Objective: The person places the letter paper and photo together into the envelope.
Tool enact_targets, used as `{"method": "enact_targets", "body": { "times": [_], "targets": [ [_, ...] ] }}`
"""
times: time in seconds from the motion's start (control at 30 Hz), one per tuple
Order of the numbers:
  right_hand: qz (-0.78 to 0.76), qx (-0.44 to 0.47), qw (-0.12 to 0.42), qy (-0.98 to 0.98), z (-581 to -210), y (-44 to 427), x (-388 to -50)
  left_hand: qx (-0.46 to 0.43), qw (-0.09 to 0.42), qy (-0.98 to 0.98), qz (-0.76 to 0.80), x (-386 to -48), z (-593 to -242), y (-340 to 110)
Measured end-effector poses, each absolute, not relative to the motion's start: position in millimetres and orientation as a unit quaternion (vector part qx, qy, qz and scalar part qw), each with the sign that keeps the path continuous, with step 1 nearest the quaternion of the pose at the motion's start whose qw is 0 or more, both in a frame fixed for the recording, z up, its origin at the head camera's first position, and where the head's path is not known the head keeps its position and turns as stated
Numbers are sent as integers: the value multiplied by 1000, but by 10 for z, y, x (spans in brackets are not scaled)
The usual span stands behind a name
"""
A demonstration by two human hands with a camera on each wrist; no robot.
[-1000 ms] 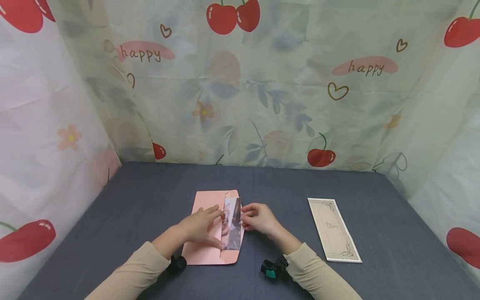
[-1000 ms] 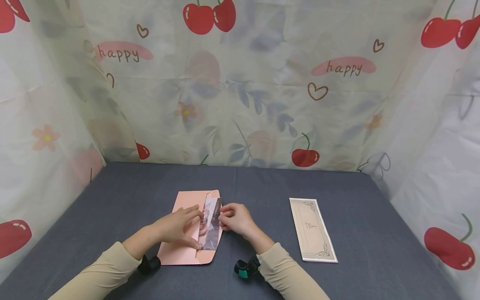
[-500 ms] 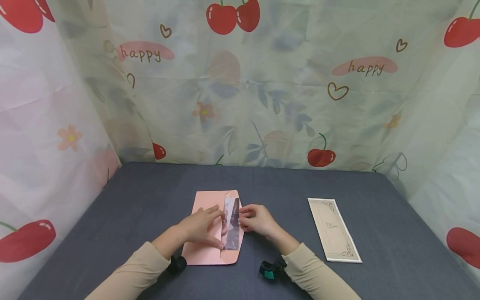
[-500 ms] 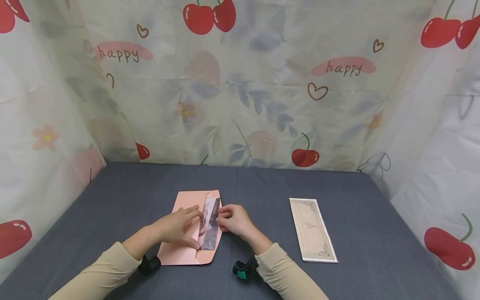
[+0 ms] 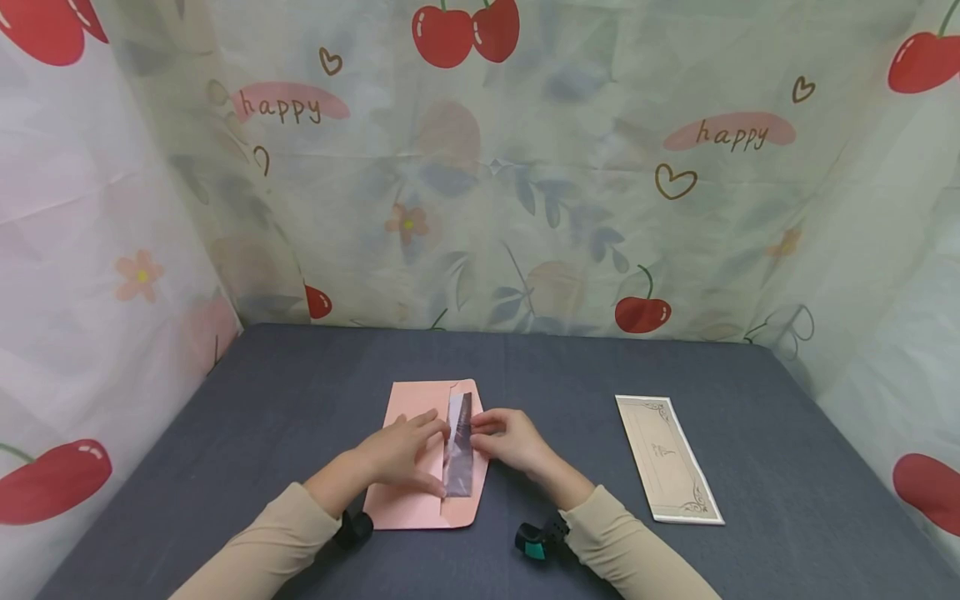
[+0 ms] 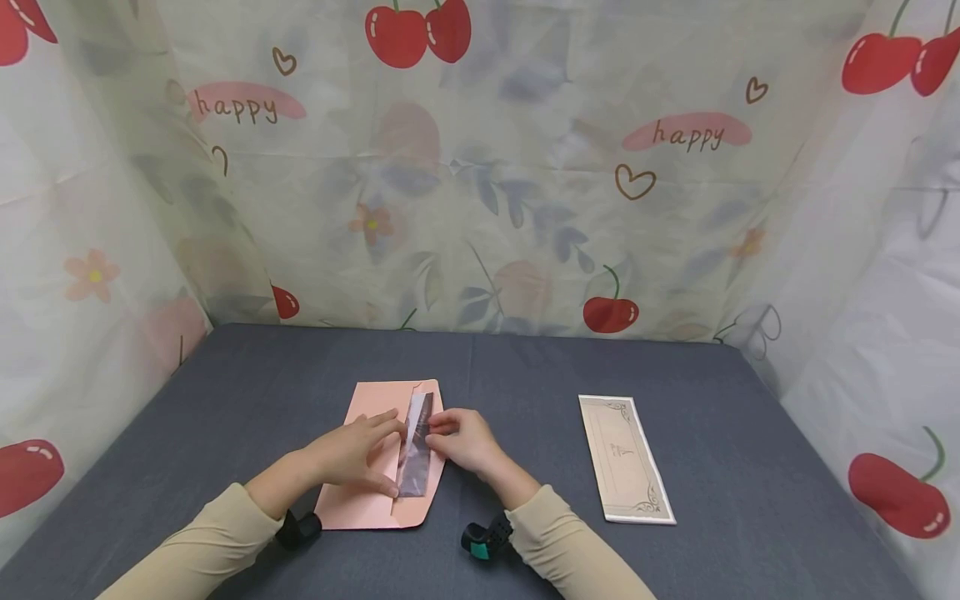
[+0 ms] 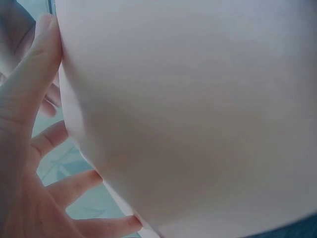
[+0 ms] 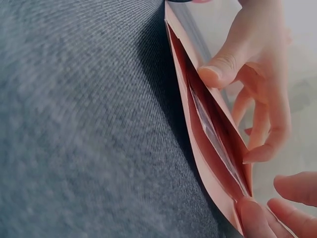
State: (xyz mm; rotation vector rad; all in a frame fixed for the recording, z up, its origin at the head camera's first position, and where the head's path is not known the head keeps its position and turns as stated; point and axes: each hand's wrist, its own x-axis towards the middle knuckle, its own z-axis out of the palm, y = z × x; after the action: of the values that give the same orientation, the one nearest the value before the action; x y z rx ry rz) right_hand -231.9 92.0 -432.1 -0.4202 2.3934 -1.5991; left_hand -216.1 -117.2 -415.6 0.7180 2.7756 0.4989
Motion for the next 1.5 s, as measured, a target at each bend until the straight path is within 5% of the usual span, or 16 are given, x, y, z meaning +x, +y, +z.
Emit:
{"method": "enact_targets", "body": {
  "times": [1.5],
  "targets": [
    [-569, -167, 153, 791, -4326, 731, -2313, 272, 100, 939, 186, -2180, -4184, -1189]
  ]
}}
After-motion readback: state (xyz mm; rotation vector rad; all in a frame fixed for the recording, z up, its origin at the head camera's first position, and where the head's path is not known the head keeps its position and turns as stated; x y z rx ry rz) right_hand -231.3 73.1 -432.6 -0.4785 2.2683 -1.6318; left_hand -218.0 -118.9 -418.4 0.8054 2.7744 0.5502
